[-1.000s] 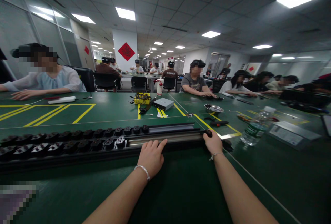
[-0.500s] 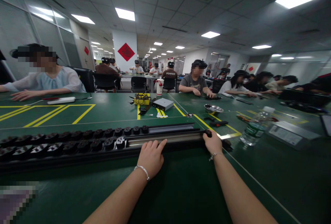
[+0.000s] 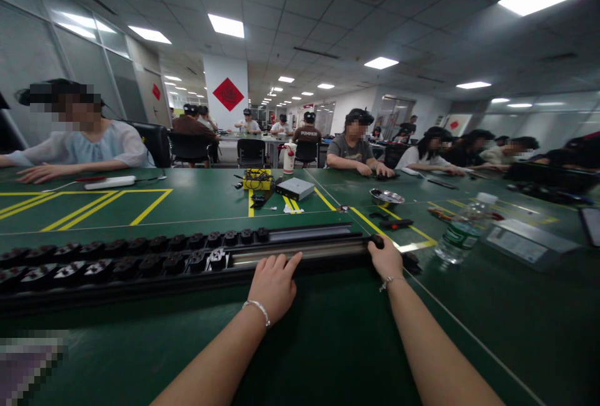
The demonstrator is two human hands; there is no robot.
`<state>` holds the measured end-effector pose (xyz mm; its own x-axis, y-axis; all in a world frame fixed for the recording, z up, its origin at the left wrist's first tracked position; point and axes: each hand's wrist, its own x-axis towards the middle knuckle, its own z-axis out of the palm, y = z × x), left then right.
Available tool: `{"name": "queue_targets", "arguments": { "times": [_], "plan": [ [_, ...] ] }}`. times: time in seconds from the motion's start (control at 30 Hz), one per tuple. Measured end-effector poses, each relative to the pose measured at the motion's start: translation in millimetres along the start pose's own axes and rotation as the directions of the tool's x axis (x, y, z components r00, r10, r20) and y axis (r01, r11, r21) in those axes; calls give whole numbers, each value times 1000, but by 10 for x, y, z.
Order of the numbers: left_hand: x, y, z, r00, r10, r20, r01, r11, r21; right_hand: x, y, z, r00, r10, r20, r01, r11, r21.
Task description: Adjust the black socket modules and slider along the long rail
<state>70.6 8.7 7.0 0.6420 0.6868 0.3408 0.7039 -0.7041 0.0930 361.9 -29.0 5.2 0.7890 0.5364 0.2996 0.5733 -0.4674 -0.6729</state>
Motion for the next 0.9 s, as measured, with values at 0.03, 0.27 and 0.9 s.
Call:
{"name": "queue_targets", "arguments": {
  "times": [0.03, 0.27, 0.9],
  "plan": [
    [0, 2, -5, 1000, -2, 2, 2, 1000, -1, 0, 3, 2, 1000, -3, -1, 3, 1000, 2],
    [0, 24, -37, 999, -19, 26, 19, 1000, 8, -2, 5, 14, 1000, -15, -10, 15, 1000, 11],
    [3, 29, -50, 1000, -17, 21, 17, 1000, 2, -27, -20, -5, 999, 18, -36, -17, 999, 36]
  ]
}}
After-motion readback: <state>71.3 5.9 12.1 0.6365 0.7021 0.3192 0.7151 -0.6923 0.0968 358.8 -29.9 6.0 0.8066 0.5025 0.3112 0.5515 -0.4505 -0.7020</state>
